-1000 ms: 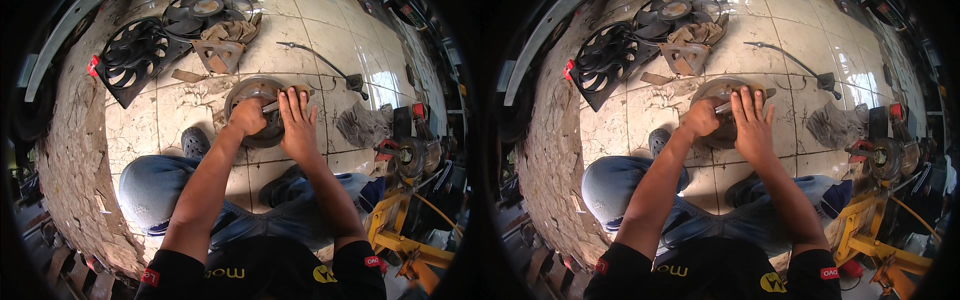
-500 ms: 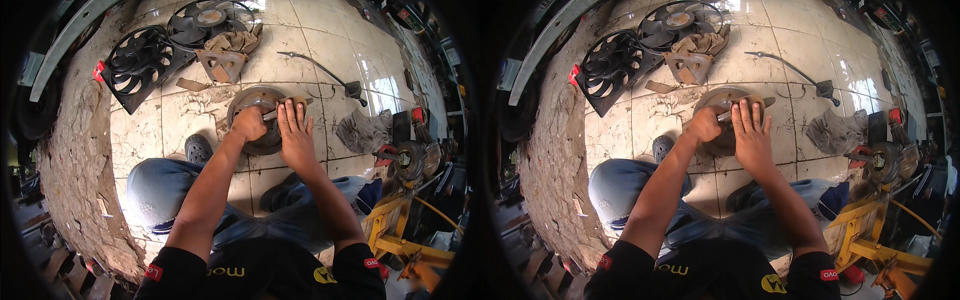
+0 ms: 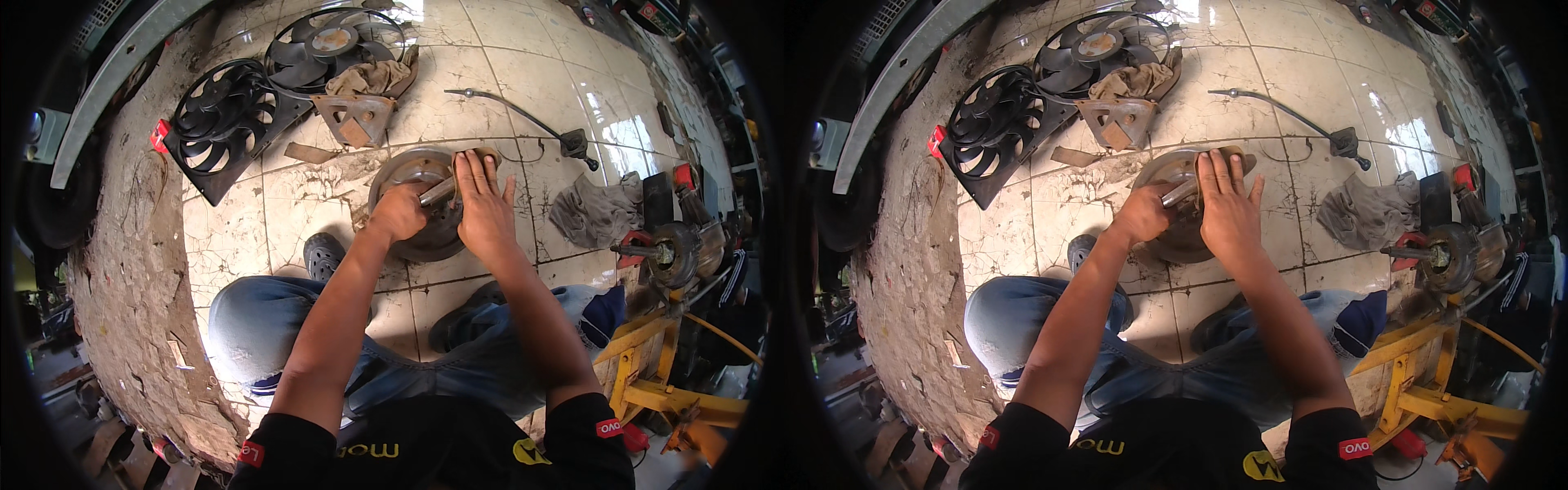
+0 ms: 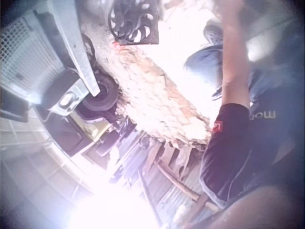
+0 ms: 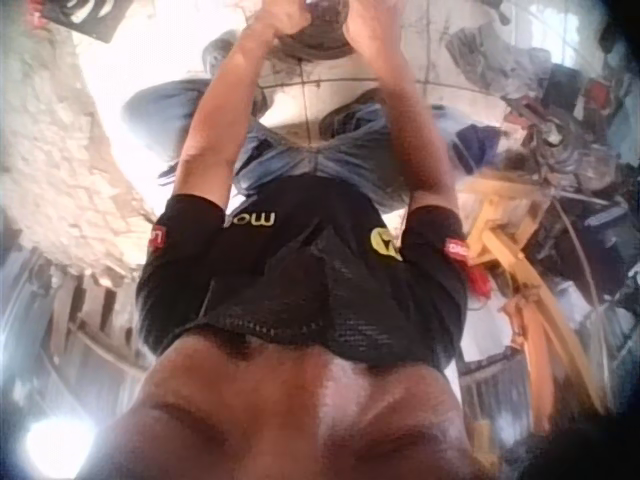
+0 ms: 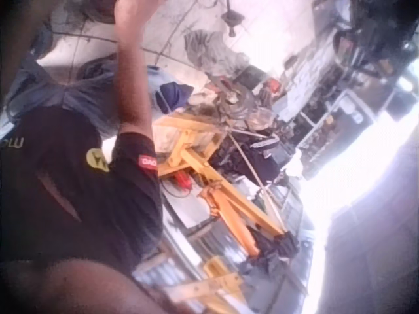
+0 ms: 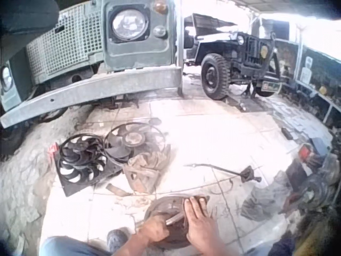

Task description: The person sits on the floor and uses a metal tool to scrape the inside surface of a brake drum. They repeatedly rotate the drum and scrape different sections to remove debris or rust.

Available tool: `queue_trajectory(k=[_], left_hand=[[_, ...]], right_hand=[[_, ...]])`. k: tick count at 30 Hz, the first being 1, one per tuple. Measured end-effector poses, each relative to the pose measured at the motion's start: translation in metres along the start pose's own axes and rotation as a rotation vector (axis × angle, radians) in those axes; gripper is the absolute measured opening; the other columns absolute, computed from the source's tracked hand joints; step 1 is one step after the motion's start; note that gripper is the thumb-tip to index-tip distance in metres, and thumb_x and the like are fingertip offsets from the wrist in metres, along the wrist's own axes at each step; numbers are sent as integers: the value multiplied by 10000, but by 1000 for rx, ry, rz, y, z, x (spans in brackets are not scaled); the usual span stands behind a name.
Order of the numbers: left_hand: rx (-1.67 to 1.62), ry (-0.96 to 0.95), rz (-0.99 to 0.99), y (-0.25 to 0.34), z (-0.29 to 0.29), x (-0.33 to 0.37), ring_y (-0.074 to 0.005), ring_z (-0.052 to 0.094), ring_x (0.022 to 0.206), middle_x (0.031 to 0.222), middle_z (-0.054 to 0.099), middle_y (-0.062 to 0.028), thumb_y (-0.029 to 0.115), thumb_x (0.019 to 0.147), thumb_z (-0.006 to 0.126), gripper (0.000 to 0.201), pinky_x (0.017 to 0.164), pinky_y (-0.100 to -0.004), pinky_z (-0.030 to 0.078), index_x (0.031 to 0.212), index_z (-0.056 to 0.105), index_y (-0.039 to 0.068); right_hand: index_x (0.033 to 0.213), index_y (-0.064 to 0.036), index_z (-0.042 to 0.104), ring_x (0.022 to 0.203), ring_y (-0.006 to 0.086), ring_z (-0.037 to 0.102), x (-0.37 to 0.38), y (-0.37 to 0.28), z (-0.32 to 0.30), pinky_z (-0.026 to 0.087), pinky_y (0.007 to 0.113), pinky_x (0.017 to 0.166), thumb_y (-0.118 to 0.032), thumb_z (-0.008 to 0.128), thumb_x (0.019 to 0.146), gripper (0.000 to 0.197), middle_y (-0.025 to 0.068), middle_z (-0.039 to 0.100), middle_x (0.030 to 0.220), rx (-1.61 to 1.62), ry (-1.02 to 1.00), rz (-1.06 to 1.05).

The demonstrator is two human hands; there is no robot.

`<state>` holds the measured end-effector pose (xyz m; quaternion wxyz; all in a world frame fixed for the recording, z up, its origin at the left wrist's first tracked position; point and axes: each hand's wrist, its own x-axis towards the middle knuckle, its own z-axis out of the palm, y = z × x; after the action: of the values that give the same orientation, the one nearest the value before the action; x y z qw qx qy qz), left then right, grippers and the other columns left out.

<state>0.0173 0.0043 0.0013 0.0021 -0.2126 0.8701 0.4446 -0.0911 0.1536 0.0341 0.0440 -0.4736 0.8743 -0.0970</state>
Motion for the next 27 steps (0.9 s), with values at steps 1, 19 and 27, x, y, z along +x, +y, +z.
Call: queue_trajectory(k=[1,19,27], left_hand=[[6,17,19,-2,3,-1,-415,638,1116,1196,679,-241,86,769,646,536,985,-439,512,1305,647,82],[-5,45,-12,-3,13,-6,-394,653,1115,1247,662,-225,115,828,678,419,960,-403,521,1241,677,46],[-27,93,52,4,12,-7,-427,625,1146,1218,671,-238,67,760,670,504,1007,-434,503,1263,665,48]], right_hand=[[1593,-126,310,1532,372,240,-1,-1,2,154,669,1198,-8,520,894,739,77,278,1661,12,26,-12],[1514,-109,434,1507,396,274,-22,-1,10,217,676,1174,0,565,832,703,92,348,1619,90,107,-260],[1552,-130,378,1517,391,257,-12,26,12,212,681,1173,1,537,866,716,102,319,1640,163,147,-10]])
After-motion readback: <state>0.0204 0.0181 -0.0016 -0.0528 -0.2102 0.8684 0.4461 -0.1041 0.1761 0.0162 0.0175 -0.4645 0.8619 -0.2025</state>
